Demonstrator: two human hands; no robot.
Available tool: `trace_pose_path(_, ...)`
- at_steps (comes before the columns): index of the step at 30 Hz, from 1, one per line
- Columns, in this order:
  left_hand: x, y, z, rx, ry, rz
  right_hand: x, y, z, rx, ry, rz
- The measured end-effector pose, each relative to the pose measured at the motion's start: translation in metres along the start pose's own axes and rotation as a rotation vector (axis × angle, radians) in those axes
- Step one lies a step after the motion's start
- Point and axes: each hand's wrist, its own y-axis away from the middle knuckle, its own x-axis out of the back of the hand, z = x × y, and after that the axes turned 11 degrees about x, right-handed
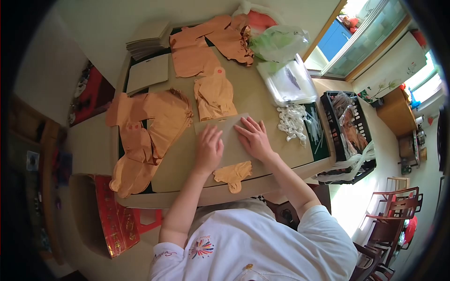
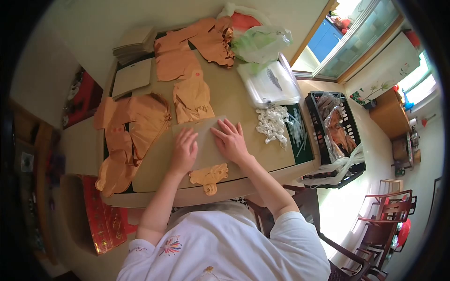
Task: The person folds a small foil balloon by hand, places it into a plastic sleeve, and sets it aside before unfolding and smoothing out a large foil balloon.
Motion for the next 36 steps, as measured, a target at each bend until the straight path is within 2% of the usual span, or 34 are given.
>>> trace_pose_path(4,-0.009,-0.006,0.006,-0.027,-0.126,-0.040,-0.008,-0.016,0.006,0.003,0.059,0.030)
trace_pose_path(7,-0.011,-0.008,0.002,-0.040,-0.189,-0.042,-0.007,-0.030,0.016,0.013,-0.017,0.025)
trace_pose_path(10,-0.011,-0.007,0.001,-0.047,-0.212,-0.050,-0.011,-0.074,0.031,-0.340,-0.162,0.043)
trace_pose_path(12,-0.011,-0.004,0.002,-0.042,-0.231,-0.065,-0.028,-0.104,0.042,-0.330,-0.002,0.136)
trace_pose_path(15,-0.010,-0.004,0.004,-0.030,-0.268,-0.063,-0.026,-0.149,0.047,-0.533,-0.192,-0.197)
trace_pose_path(18,-0.012,-0.002,0.002,-0.042,-0.280,-0.046,-0.027,-0.162,0.065,-0.632,-0.519,-0.272)
trace_pose_path(19,-0.014,0.001,0.002,-0.050,-0.283,-0.030,-0.026,-0.158,0.061,-0.623,-0.638,-0.123)
trace_pose_path(22,-0.014,0.002,0.000,-0.074,-0.289,0.005,0.009,-0.125,0.029,-0.422,-1.004,0.106)
trace_pose_path(24,-0.015,0.003,-0.004,-0.043,-0.308,-0.059,0.015,-0.093,0.033,0.071,-0.586,0.205)
trace_pose_path(26,-0.019,0.001,-0.010,0.022,-0.342,-0.209,0.022,-0.059,0.040,0.066,-0.469,0.119)
trace_pose_path(29,-0.003,0.002,0.015,0.085,0.158,-0.024,0.023,-0.051,0.044,0.042,-0.399,0.110)
trace_pose_path(31,-0.006,0.001,0.010,-0.033,-0.005,-0.026,0.017,-0.066,0.028,0.024,-0.426,0.164)
trace_pose_path(33,-0.011,0.001,-0.002,-0.149,-0.118,-0.007,0.001,-0.085,0.010,0.101,-0.365,0.110)
trace_pose_path(36,-0.008,-0.003,0.003,-0.056,-0.101,-0.059,-0.022,-0.087,0.001,0.222,-0.156,-0.038)
